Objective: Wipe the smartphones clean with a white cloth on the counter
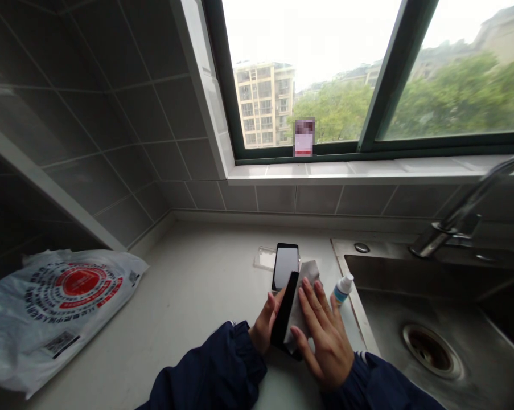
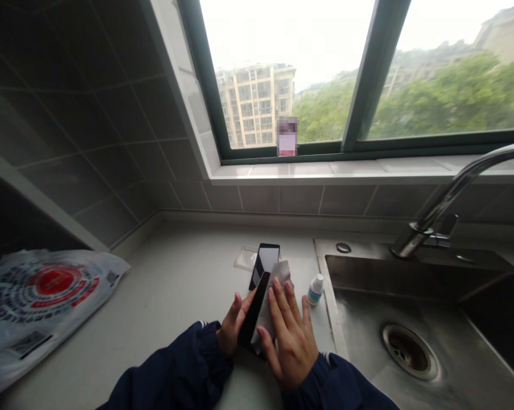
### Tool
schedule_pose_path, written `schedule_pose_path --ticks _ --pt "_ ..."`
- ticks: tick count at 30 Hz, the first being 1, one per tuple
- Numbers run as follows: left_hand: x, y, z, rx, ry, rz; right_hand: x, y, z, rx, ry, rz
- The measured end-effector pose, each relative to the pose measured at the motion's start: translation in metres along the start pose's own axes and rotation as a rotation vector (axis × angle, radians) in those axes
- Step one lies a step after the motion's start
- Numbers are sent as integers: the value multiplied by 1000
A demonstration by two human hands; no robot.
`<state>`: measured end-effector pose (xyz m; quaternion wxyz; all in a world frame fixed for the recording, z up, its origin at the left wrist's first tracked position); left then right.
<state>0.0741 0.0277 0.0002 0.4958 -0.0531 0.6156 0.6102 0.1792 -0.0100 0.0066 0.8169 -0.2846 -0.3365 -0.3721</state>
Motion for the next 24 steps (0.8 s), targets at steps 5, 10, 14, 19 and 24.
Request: schedule_pose_path --ticks 5,10,14,19,24 --pt "-11 5 -1 9 -103 229 4 3 2 -79 32 1" --pt "-10 5 -4 1 -107 319 4 2 2 -53 -4 3" --pt "3 -1 -9 7 -51 331 1 -4 2 81 -74 -16" --pt "17 -18 -11 165 38 19 -1 -21 2 249 -160 -12" --pt "25 -18 -6 237 258 -197 0 -33 2 288 -197 40"
Point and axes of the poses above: each hand's wrist, its own z-axis towards the middle knuckle, its own x-axis out of the back of the hand, y = z × x, the point moved 5 cm from there along z, towards the middle knuckle, and after that the axes turned 2 degrees about -y, right-handed, at the moved point
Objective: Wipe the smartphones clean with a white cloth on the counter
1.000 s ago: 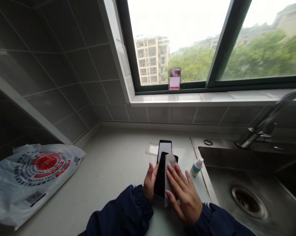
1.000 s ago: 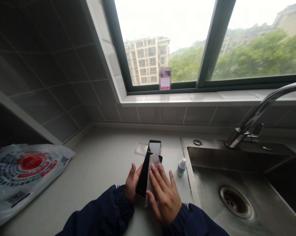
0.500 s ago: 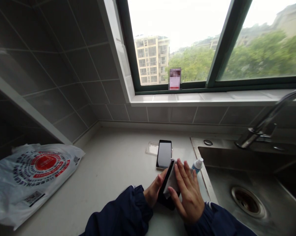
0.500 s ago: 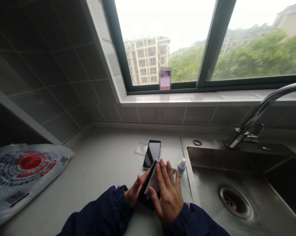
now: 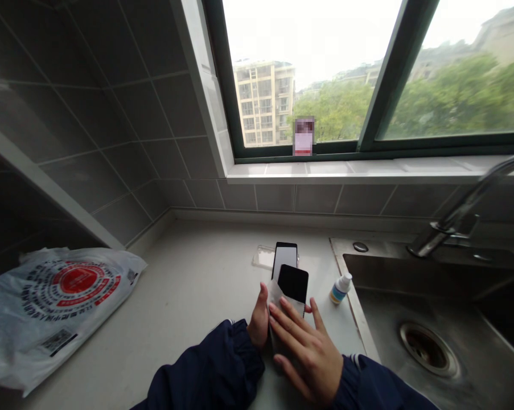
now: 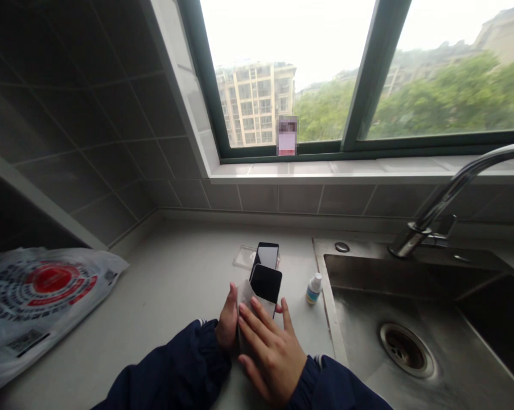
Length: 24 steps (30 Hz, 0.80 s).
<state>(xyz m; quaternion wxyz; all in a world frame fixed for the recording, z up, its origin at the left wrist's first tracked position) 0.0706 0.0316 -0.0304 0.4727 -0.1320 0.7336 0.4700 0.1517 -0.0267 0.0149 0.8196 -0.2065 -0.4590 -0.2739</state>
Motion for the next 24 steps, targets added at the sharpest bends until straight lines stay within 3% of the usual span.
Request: schedule_pose_path --ticks 9,15,20,24 --pt "-1 24 0 -163 127 -72 9 7 -1 40 65 14" --pt "-7 28 -3 -206 96 -130 9 11 -4 -8 118 -21" --pt "-8 29 -4 -216 158 -101 1 4 -3 -3 3 -32" --pt "-10 25 -4 -182 123 -118 -7 -2 -4 5 -85 -27"
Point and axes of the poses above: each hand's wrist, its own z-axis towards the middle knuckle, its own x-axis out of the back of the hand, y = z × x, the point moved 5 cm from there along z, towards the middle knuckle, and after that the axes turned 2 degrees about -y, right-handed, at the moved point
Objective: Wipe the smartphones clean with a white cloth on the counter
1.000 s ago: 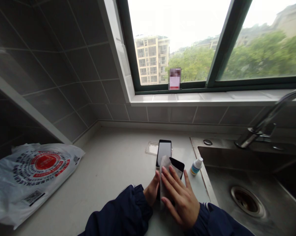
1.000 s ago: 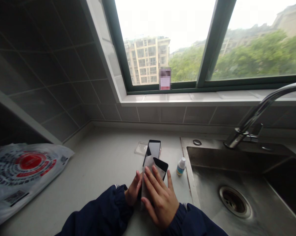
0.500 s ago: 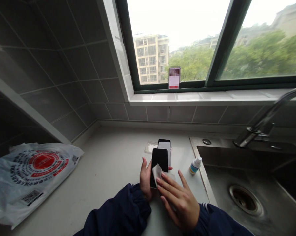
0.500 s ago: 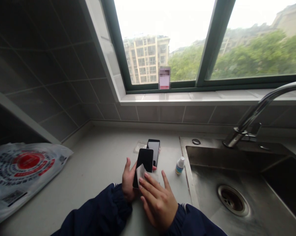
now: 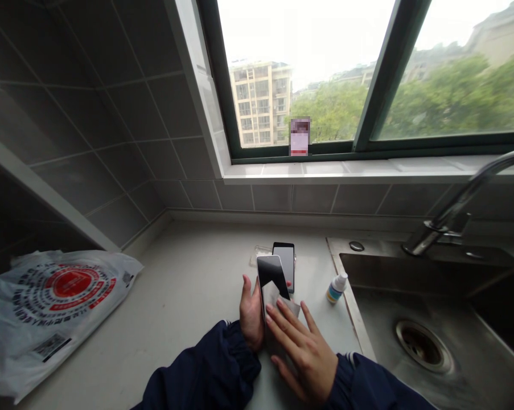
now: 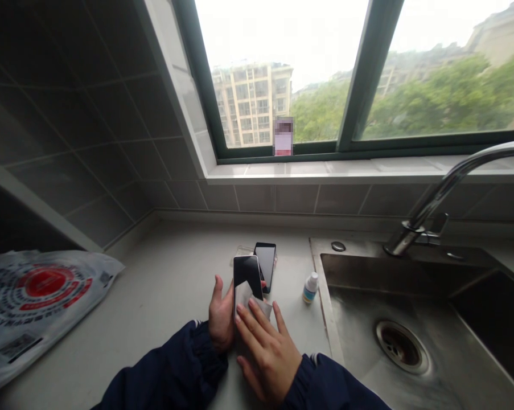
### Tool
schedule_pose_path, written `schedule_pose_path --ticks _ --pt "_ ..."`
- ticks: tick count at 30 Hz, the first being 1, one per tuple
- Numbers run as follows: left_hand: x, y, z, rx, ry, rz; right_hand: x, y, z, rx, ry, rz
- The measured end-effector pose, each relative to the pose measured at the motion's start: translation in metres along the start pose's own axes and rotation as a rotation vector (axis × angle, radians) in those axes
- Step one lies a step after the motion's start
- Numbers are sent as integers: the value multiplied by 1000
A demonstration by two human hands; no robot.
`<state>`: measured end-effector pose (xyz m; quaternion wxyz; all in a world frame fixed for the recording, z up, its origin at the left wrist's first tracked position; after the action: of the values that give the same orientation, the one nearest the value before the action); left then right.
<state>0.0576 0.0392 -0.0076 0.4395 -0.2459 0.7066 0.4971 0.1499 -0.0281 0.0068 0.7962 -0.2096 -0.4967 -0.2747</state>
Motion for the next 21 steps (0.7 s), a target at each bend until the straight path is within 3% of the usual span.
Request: schedule_pose_path --ticks 7,11,16,21 --pt "5 -11 -1 149 -57 -44 -4 -3 0 -5 -18 1" --pt "3 -21 -4 224 -150 -12 -1 2 0 6 0 -30" --pt "-3 -25 -8 141 -312 110 2 10 -2 -83 101 -74" --pt "-14 -16 -10 -79 -407 394 5 21 -5 -222 197 -86"
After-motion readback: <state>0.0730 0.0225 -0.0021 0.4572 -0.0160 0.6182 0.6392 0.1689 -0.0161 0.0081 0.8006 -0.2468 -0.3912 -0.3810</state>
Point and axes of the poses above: each hand's wrist, its own z-axis towards the middle knuckle, its own x-axis out of the back of the hand, y = z × x, the point moved 5 cm from there along z, towards the middle knuckle, and after that the axes turned 2 degrees about -y, right-handed, at the moved point
